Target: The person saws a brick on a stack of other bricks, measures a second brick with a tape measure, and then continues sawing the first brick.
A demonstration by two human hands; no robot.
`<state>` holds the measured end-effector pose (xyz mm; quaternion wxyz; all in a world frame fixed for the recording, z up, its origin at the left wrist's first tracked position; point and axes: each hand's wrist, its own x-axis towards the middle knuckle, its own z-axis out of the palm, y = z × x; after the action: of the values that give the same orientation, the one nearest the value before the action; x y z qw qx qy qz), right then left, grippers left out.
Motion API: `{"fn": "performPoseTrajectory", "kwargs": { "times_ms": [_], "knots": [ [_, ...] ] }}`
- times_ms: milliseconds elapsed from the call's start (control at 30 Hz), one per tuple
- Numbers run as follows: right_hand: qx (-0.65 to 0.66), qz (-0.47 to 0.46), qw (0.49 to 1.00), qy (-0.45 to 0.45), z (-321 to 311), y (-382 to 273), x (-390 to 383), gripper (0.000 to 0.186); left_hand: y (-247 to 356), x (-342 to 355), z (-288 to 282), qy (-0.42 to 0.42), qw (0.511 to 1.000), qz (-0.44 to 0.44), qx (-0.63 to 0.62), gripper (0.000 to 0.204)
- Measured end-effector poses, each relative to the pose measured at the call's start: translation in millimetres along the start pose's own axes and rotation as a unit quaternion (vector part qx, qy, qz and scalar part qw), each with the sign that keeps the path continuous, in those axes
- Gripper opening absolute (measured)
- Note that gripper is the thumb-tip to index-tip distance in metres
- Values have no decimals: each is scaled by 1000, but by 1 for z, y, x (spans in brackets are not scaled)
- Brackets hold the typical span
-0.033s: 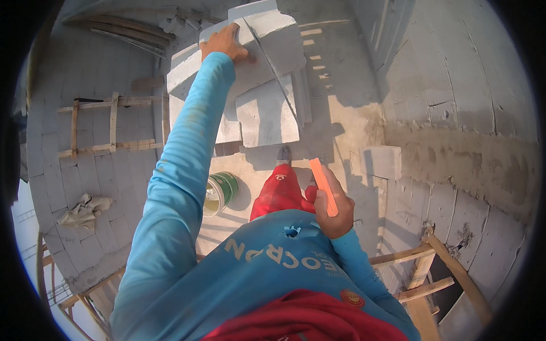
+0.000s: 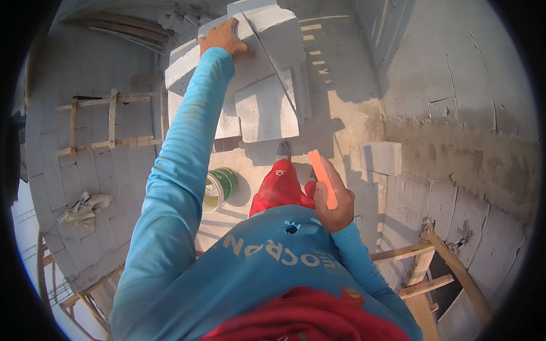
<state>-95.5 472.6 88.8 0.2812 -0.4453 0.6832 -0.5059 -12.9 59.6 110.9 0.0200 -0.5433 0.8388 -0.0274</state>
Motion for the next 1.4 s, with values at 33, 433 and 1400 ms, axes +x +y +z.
{"fn": "performPoseTrajectory", "kwargs": {
  "times_ms": [33, 433, 1400],
  "knots": [
    [-4, -22, 1000, 14, 7, 3, 20, 48, -1, 2, 0, -1, 1000, 6, -4, 101],
    [2, -6, 1000, 14, 3, 2, 5, 47, 15, -3, -44, -69, 996, 46, 37, 91],
    [29, 36, 999, -11, 3, -13, 13, 50, -4, 22, -16, -89, 995, -6, -46, 102]
  ]
}}
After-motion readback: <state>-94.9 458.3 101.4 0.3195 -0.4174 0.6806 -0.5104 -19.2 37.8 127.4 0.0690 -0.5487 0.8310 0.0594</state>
